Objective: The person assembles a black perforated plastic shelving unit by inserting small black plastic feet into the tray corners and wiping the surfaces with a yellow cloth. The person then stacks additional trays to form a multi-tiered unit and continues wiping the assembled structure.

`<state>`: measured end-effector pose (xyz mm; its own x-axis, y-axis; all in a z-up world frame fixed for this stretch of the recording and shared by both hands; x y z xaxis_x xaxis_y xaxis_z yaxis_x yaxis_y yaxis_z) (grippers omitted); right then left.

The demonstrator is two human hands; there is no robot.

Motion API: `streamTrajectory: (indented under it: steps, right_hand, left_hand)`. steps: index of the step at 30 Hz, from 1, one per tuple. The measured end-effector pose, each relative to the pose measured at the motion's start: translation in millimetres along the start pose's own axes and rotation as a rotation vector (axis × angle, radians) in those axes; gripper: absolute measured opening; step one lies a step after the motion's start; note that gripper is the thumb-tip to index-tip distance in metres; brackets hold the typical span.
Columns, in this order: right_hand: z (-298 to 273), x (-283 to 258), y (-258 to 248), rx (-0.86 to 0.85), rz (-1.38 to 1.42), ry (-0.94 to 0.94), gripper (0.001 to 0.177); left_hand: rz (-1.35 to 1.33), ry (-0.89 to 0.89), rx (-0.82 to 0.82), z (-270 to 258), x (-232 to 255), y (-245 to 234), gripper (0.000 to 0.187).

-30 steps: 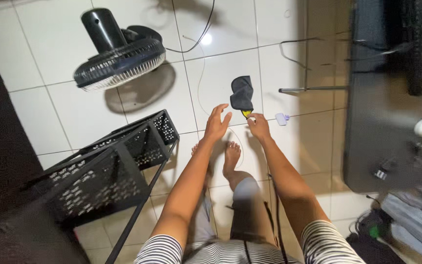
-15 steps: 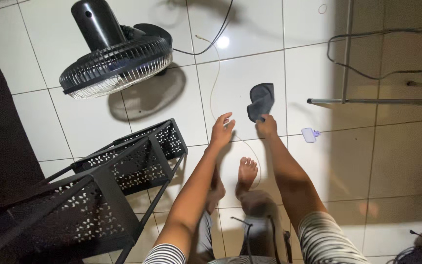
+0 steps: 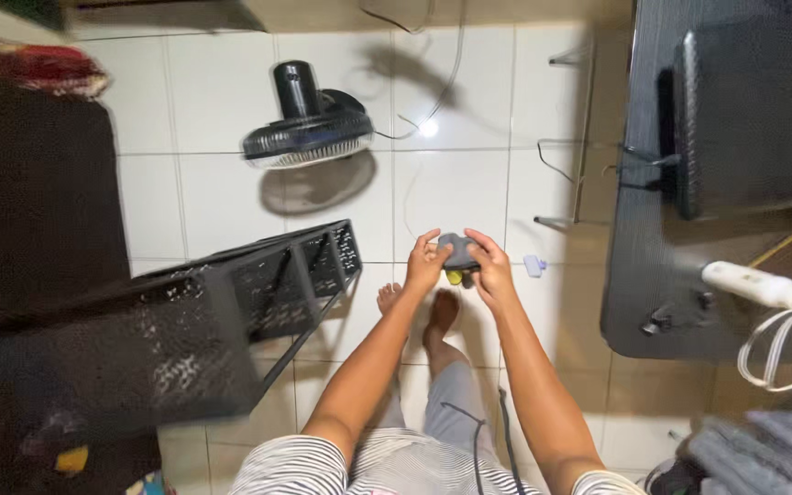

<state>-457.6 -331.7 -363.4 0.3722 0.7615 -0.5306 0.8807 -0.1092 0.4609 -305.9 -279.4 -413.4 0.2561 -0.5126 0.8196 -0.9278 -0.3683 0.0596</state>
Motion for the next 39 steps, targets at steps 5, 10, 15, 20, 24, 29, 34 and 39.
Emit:
streamTrajectory:
  steps: [5, 10, 15, 20, 24, 29, 34, 39]
  right_hand:
    - [-87.4, -87.3, 61.9, -0.111, -0.421, -0.127, 0.033]
    - [-166.0, -142.7, 149.9, -0.433, -0.584, -0.038, 0.038]
    - [-250.2, -162.8, 238.8, -0.727, -1.103, -0.198, 0.051]
    - [-288.2, -147.8, 334.0, -0.830, -1.363, -0.375, 0.027]
    - [-306.4, -130.3, 419.0, -0.804, -1.562, -0.317, 0.024]
    - [-279.4, -69.4, 537.1, -0.899, -1.684, -0.448, 0.030]
    - [-269.3, 9.9, 559.0, -0.433, -1.894, -1.198, 0.056]
    - [-272.7, 102.4, 530.4, -0.570, -1.787, -1.200, 0.060]
  left_hand:
    - [0.558, 0.380, 0.241, -110.8, 204.7, -3.2, 0.023]
    - [0.513, 0.687, 0.210, -201.6, 353.3, -41.3, 0.017]
    - [0.107, 0.442, 0.070, -274.9, 411.4, -122.4, 0.024]
    - [-0.252, 0.385, 0.111, -323.9, 402.9, -242.1, 0.022]
    - [-0.412, 0.293, 0.115, -345.3, 372.7, -350.5, 0.026]
    - [-0.716, 0.165, 0.143, -322.2, 323.6, -463.2, 0.035]
    - [-0.555, 0.208, 0.252, -316.2, 280.3, -513.0, 0.060]
    - [0.587, 0.842, 0.824, -363.9, 268.4, -526.5, 0.059]
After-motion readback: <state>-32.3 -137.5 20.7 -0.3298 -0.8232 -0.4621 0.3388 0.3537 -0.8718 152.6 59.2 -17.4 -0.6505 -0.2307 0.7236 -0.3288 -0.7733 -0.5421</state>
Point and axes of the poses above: each hand's wrist, its own z-axis towards the middle knuckle, its own y-axis out of the palm, x = y × z, the point moved 2 cm from there along z, towards the middle knuckle, and after that the axes turned 2 degrees about y, right-handed, at the moved point
